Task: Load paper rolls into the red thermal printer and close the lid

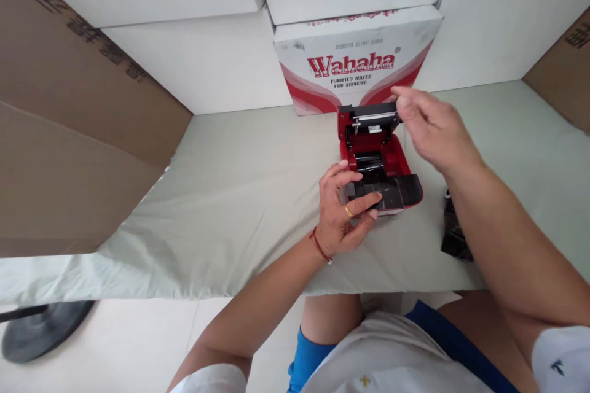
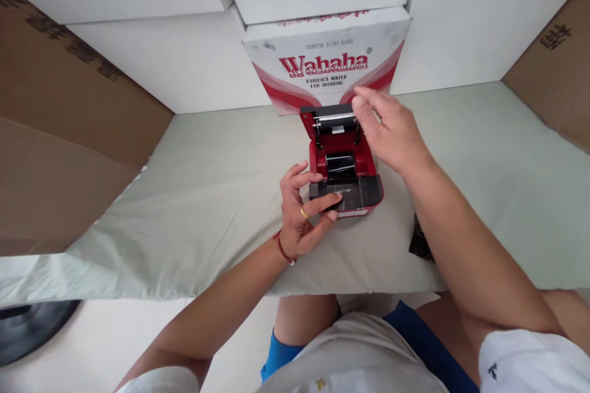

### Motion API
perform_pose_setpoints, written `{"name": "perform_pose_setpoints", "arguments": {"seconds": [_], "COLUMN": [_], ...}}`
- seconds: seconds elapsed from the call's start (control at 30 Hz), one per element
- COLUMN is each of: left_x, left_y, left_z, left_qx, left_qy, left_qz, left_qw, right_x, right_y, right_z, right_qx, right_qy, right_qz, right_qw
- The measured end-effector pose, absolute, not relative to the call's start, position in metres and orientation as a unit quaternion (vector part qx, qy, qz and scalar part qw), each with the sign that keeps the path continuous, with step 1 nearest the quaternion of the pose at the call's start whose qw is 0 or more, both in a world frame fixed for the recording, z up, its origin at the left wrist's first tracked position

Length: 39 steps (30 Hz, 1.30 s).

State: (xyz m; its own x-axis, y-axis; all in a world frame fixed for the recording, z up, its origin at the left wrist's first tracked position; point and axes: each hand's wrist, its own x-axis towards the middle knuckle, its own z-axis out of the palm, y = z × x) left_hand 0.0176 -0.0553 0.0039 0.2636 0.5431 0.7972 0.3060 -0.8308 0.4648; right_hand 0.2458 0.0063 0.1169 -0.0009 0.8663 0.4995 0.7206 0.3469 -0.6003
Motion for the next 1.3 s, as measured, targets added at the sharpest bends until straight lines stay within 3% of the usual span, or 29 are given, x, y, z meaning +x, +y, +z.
{"name": "perform_pose_setpoints", "arguments": {"seconds": [0.37,0.63,0.97,1.3], "left_x": [0.015,0.009,0.012,0.008], "left_y": [-0.053,-0.042,-0.038,-0.022], "left_z": [0.003,0.004,0.004,-0.007], "left_qx": [0.773,0.690,0.644,0.598], "left_qy": [0.258,0.291,0.344,0.287], "left_qz": [0.573,0.600,0.611,0.604], "left_qw": [0.091,0.281,0.307,0.442], "right_x": [0.259,0.258,0.256,0.252], "right_y": [-0.067,-0.067,-0.068,-0.087], "right_z": [0.059,0.044,0.050,0.048], "right_qx": [-0.467,-0.452,-0.458,-0.337], "right_qy": [-0.734,-0.718,-0.706,-0.783], "right_qz": [0.111,0.125,0.117,0.042], "right_qw": [0.481,0.514,0.527,0.522]}}
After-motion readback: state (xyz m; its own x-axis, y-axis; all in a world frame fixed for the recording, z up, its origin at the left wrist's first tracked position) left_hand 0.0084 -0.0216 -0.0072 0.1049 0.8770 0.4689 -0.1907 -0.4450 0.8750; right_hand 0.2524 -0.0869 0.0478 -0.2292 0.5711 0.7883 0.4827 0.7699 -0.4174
